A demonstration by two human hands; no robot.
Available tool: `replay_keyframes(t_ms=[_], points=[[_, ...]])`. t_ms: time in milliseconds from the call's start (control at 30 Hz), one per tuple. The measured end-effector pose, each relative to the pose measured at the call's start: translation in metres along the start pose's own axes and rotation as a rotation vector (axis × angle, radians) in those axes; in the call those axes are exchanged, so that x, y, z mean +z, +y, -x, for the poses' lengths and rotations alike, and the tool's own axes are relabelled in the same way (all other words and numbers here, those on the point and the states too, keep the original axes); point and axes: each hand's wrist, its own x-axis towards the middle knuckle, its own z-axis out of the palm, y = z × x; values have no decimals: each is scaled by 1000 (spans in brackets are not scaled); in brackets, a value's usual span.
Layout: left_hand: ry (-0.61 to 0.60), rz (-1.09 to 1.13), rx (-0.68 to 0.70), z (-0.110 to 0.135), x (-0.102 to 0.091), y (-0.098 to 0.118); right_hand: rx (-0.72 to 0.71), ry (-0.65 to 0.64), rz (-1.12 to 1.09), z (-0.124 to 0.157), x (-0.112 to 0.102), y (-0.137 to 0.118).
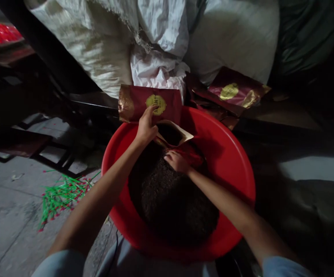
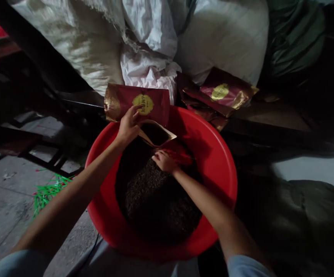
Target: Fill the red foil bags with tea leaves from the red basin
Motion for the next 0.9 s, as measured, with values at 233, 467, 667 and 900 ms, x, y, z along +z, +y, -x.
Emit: replay_keyframes(t_ms=[233, 467, 667, 900], points=[[56, -121, -188, 12, 7, 13, -57, -348, 74, -46, 60, -43], [4, -264, -327, 21, 4, 30, -55, -487, 144, 39, 36, -41], [-42, -339, -345, 23, 0, 43, 13, -371, 138, 95, -3, -57], [-113, -391, -311, 34, -8, 49, -173, 302, -116, 68, -106, -117]])
